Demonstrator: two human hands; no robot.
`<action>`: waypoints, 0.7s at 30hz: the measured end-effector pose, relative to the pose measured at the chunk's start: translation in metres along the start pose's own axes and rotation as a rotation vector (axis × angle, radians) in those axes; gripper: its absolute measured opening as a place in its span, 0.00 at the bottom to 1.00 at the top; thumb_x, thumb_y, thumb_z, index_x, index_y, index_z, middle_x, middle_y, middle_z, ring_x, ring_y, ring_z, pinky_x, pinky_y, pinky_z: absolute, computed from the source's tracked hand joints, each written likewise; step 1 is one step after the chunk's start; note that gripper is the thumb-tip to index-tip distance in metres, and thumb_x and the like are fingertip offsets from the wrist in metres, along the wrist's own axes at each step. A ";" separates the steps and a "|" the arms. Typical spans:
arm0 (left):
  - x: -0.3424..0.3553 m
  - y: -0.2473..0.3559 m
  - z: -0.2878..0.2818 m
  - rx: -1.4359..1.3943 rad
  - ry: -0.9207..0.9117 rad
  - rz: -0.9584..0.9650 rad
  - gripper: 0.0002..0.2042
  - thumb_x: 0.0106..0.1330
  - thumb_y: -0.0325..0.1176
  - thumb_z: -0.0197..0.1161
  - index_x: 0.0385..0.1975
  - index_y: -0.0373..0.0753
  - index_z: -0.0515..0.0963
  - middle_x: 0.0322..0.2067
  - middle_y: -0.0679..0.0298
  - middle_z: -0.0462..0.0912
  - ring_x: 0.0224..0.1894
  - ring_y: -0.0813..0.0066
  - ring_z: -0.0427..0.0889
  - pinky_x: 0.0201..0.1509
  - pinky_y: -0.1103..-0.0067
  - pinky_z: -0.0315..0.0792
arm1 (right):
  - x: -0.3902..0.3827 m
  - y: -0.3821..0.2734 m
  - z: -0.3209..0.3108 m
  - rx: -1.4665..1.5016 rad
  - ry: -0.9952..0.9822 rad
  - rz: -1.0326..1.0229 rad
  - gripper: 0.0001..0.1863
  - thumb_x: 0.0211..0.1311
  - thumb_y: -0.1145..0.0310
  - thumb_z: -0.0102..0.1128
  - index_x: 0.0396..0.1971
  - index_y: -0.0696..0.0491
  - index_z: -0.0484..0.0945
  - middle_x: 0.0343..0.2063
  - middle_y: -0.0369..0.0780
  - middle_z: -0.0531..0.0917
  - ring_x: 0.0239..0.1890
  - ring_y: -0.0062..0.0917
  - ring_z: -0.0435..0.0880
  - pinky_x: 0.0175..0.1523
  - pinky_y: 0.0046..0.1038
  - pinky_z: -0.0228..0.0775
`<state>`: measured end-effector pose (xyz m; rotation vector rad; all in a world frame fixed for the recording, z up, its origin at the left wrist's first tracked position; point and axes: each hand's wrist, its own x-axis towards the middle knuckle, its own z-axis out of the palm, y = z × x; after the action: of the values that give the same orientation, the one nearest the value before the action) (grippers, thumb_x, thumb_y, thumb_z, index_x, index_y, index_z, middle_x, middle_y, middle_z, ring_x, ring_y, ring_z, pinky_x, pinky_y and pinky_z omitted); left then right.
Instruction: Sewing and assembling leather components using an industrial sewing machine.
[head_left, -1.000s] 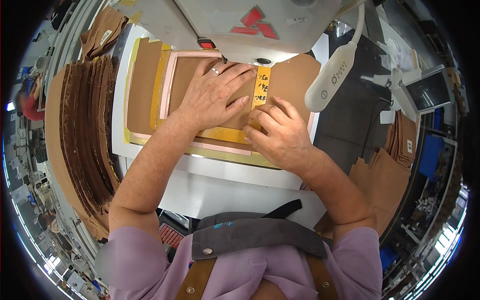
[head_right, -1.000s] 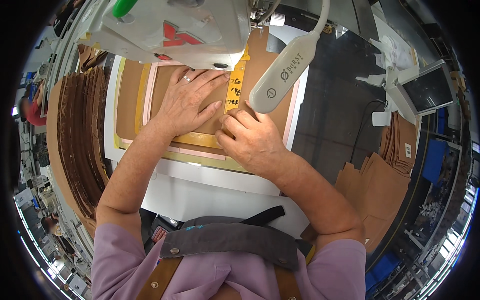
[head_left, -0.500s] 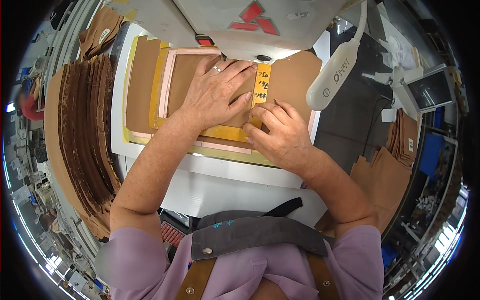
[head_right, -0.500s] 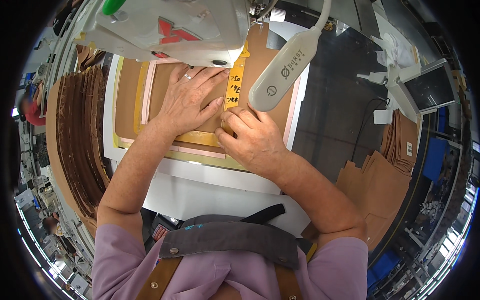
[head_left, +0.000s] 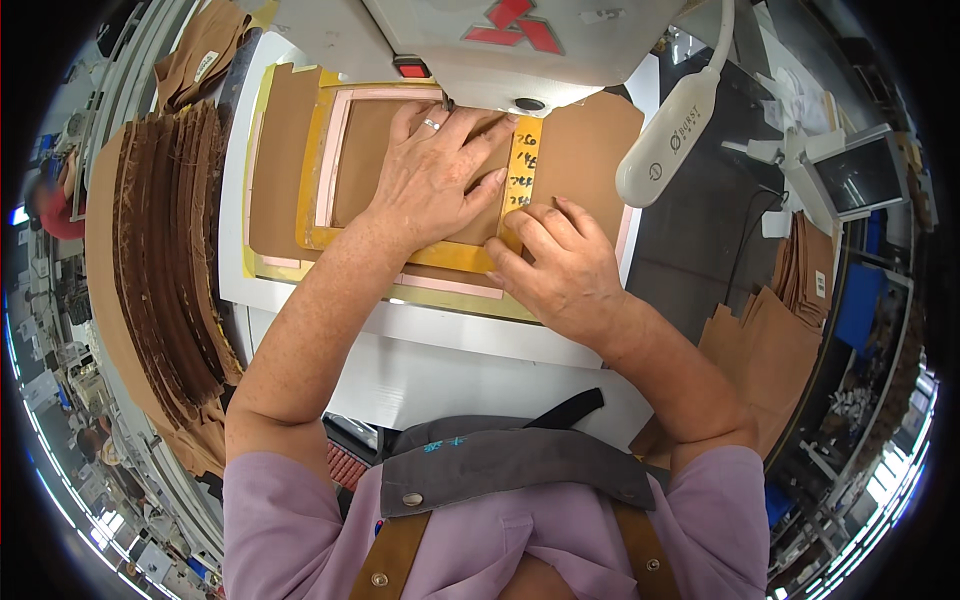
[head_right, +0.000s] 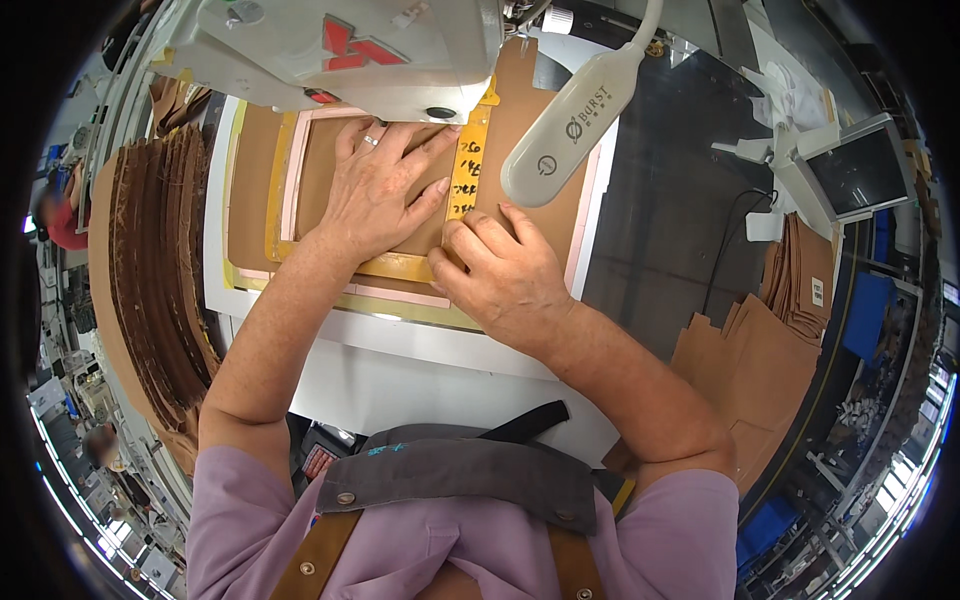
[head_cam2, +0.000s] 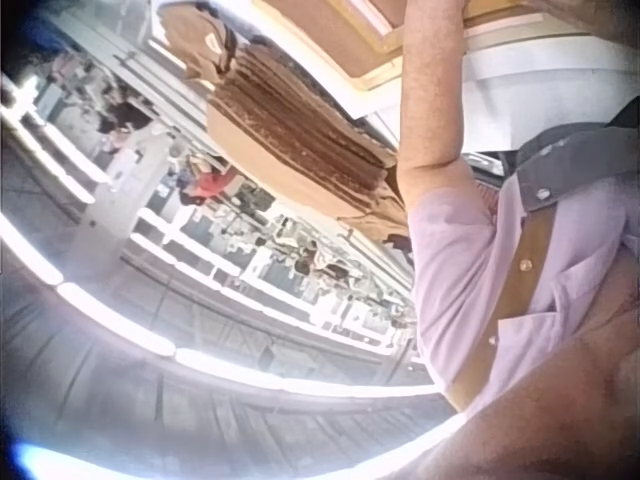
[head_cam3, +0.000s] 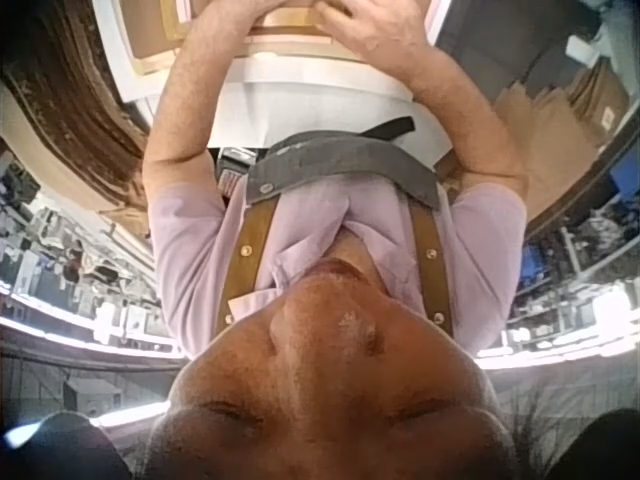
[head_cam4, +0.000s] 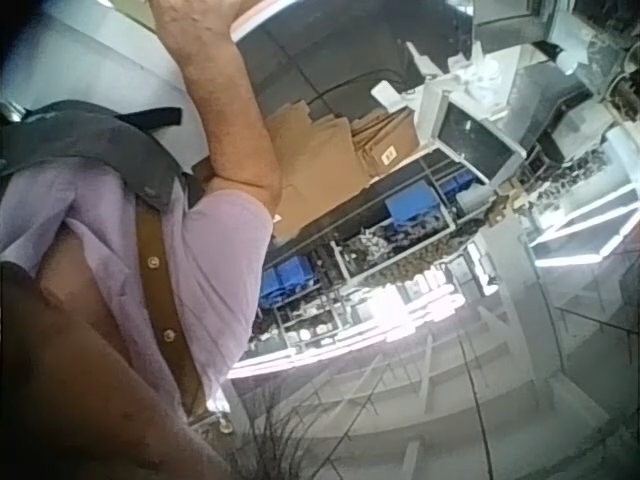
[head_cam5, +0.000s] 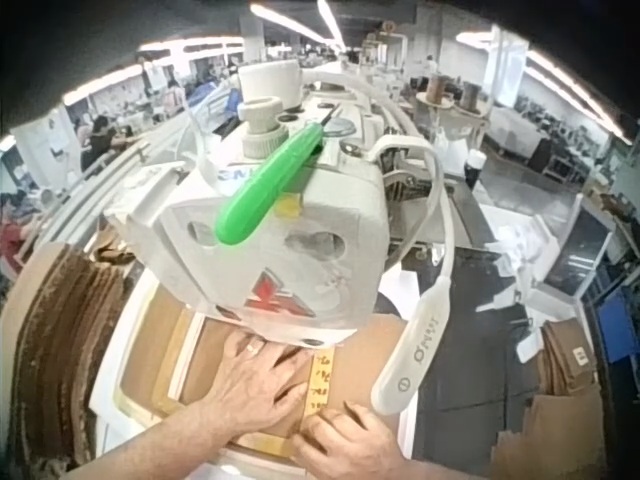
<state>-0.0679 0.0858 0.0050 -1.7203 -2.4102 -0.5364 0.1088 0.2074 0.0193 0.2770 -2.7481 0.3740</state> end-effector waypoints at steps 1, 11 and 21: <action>-0.002 -0.001 -0.002 -0.001 0.000 0.001 0.21 0.66 0.43 0.63 0.58 0.47 0.80 0.55 0.66 0.77 0.55 0.67 0.76 0.70 0.57 0.53 | 0.000 0.000 0.000 -0.001 -0.001 0.001 0.15 0.51 0.60 0.68 0.38 0.50 0.82 0.40 0.38 0.80 0.50 0.29 0.80 0.58 0.44 0.75; -0.014 -0.001 -0.016 -0.162 -0.102 0.137 0.21 0.60 0.41 0.67 0.53 0.43 0.80 0.59 0.67 0.79 0.61 0.66 0.75 0.70 0.61 0.60 | -0.001 0.002 0.005 0.010 0.069 -0.007 0.12 0.52 0.65 0.67 0.38 0.51 0.82 0.40 0.38 0.80 0.48 0.29 0.81 0.57 0.41 0.77; -0.010 -0.003 -0.015 -0.192 -0.151 0.103 0.25 0.59 0.40 0.65 0.58 0.41 0.77 0.64 0.65 0.75 0.65 0.63 0.71 0.72 0.60 0.57 | -0.005 0.006 0.012 -0.009 0.086 -0.018 0.18 0.46 0.60 0.74 0.39 0.48 0.81 0.42 0.38 0.79 0.48 0.30 0.82 0.59 0.42 0.76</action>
<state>-0.0685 0.0706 0.0148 -2.0191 -2.4204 -0.6661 0.1083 0.2103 0.0052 0.2762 -2.6612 0.3604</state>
